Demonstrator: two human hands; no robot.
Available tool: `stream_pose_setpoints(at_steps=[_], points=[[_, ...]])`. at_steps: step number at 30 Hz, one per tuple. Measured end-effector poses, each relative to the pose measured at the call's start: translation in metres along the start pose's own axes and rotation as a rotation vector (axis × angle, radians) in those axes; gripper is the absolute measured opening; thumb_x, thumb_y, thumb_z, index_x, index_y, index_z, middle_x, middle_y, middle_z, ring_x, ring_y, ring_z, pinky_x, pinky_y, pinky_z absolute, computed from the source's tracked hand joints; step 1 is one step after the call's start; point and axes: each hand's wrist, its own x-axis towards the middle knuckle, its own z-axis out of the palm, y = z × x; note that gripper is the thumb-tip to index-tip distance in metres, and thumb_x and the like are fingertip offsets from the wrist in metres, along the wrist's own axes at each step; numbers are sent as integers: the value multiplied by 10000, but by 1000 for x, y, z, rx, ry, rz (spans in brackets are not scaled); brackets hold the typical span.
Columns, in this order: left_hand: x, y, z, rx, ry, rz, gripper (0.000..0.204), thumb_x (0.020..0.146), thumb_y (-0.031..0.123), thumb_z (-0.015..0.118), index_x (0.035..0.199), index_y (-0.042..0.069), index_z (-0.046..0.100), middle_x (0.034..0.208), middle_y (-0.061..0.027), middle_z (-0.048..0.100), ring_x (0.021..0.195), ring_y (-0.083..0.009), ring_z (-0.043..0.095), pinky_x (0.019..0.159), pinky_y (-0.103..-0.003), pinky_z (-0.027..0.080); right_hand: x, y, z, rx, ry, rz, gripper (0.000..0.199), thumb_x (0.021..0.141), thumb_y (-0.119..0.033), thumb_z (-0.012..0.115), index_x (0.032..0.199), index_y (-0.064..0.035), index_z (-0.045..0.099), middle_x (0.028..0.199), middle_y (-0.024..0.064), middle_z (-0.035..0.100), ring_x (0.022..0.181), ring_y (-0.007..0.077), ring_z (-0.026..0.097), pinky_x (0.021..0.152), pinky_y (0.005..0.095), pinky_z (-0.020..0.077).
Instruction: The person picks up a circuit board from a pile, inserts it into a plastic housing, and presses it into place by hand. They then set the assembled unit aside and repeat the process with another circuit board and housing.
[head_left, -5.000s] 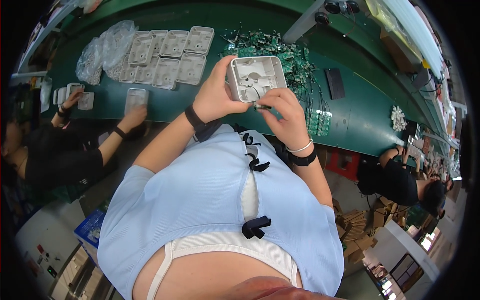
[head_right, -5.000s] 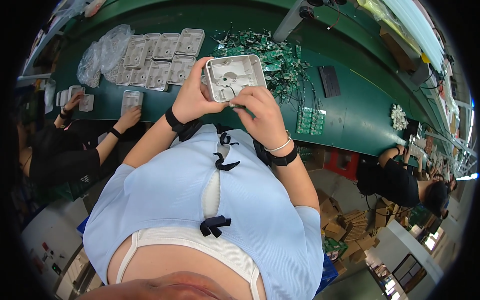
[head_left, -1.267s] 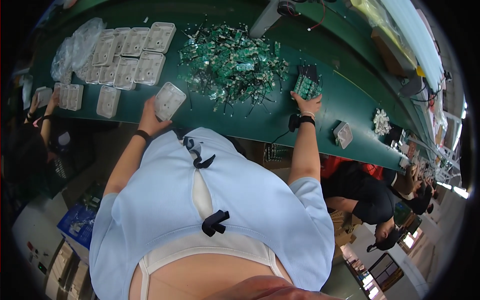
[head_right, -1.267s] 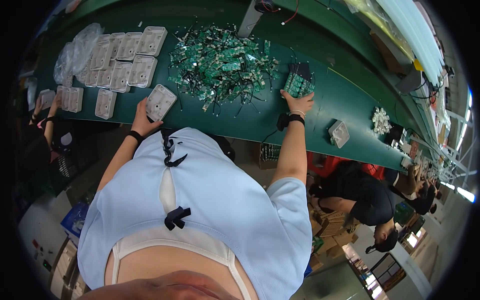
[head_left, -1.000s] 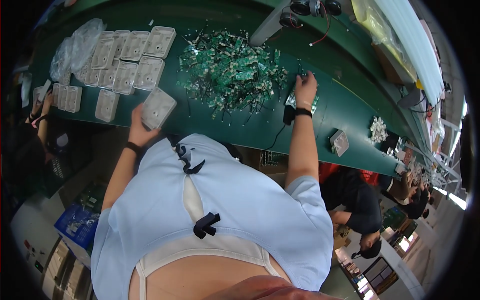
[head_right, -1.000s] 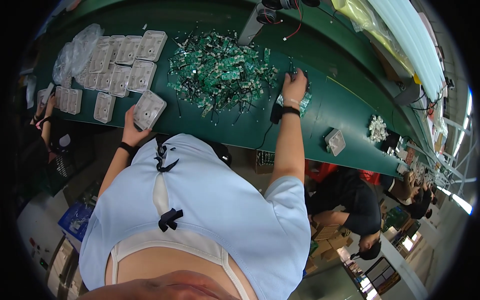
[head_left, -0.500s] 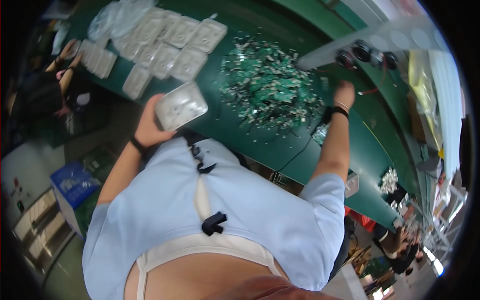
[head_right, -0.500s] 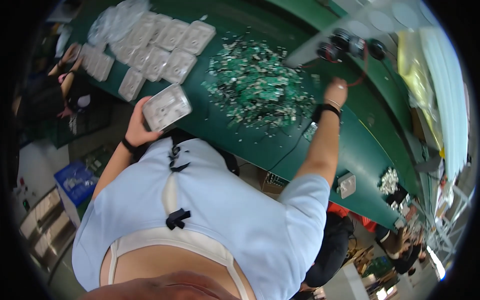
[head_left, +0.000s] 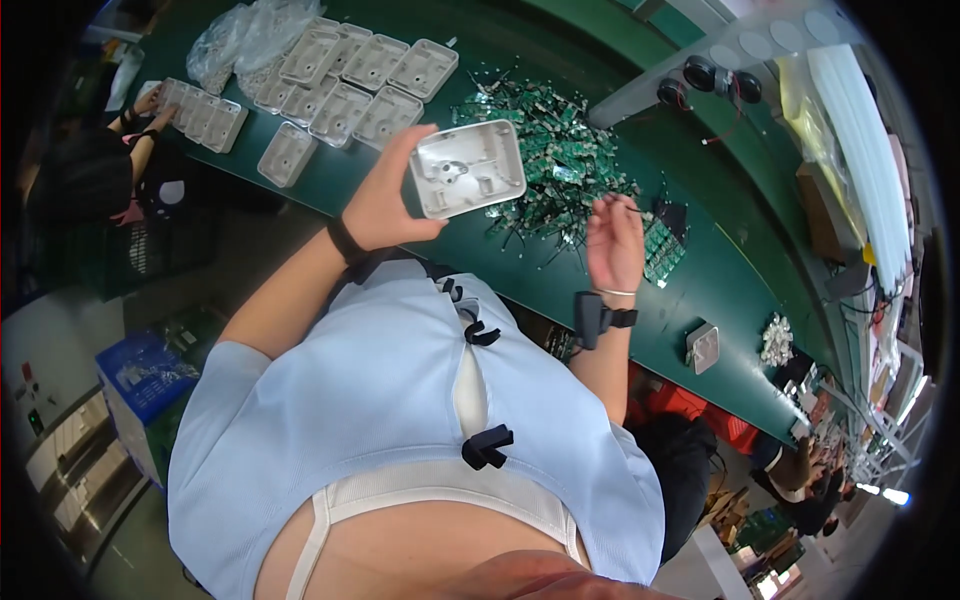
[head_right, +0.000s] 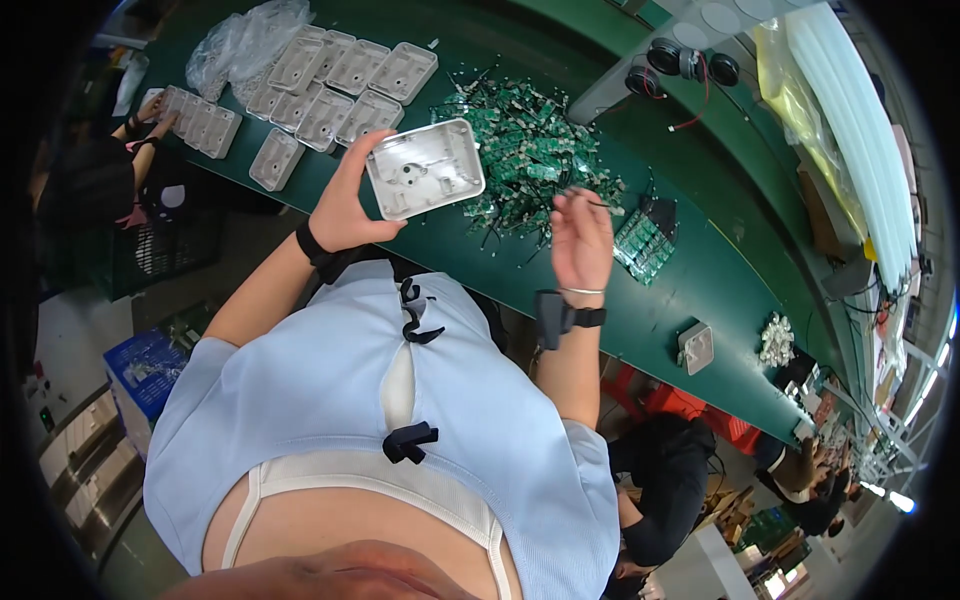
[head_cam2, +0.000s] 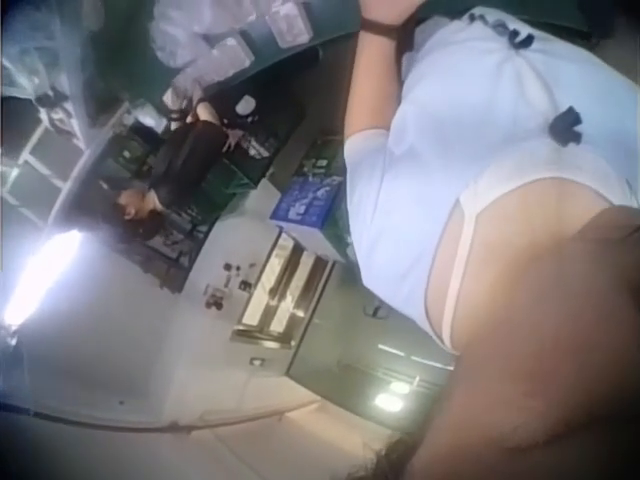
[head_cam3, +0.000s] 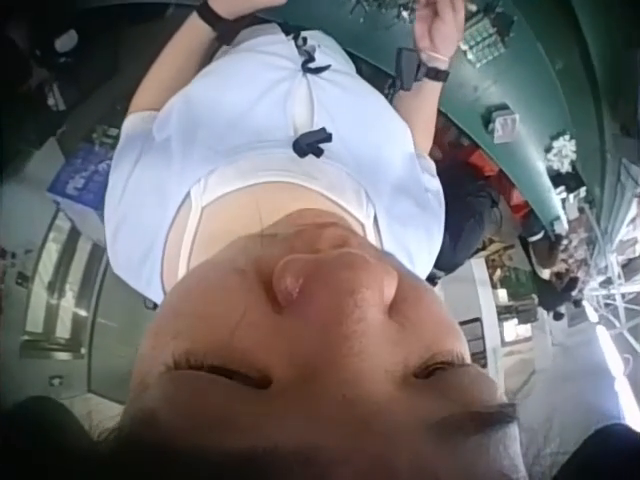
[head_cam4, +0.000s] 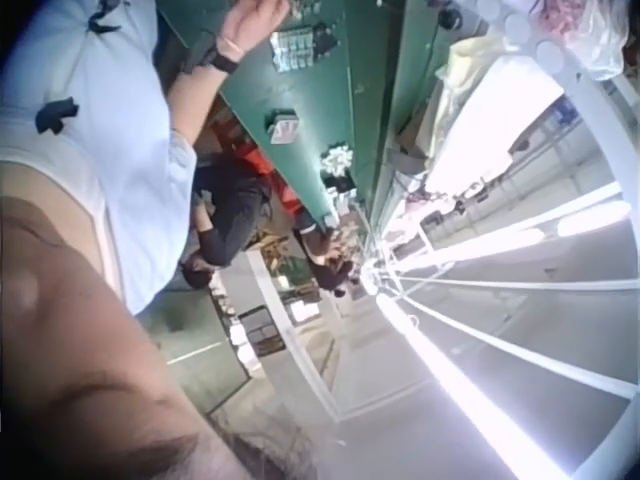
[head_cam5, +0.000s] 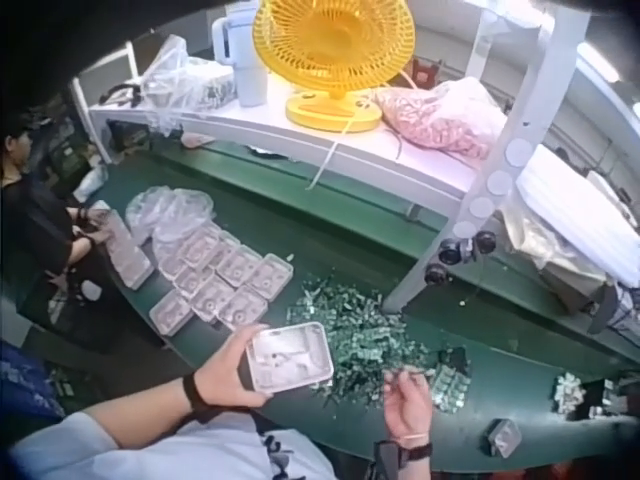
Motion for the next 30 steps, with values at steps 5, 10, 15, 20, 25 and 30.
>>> stream_pose_setpoints(at_steps=[5,10,15,20,25,30], points=[[-1,30,23,-70,56,37,1010,588,136,821,1467,41,331,1356,-157,501,1297,-306,487,1121,-378,344,-32,21,68,-710,-103,-193,107,925,15,640,1015,-12,693,1020,87,720,878,140,673,701,239,509],[-6,43,30,-39,46,84,963,594,185,836,1420,31,365,1352,-181,483,1272,-336,492,1080,-386,395,-47,39,96,-1118,-212,-366,78,886,-2,687,954,-9,724,938,56,732,830,124,669,698,243,498],[-7,43,20,-60,29,107,952,588,141,818,1423,43,373,1347,-160,493,1261,-310,510,1090,-378,376,-49,54,109,-1365,-253,-597,89,830,0,723,918,-16,723,924,70,734,772,157,669,687,266,496],[-2,35,-1,-65,-5,188,959,593,136,812,1436,57,360,1382,-157,456,1267,-309,496,1063,-370,401,-51,71,140,-1577,-295,-792,120,789,12,722,896,-40,711,903,77,726,725,226,656,670,309,494],[0,25,-19,-139,-53,180,963,603,114,800,1449,78,340,1409,-142,427,1271,-296,486,1034,-363,425,-46,98,152,-1668,-379,-862,124,775,5,729,883,-49,703,875,71,723,687,254,644,663,336,491],[4,15,-31,-193,-54,215,968,603,147,797,1440,83,313,1429,-177,399,1240,-386,517,967,-401,492,-49,115,164,-1750,-188,-953,116,778,-1,734,885,-37,708,819,71,713,647,210,644,637,307,489]])
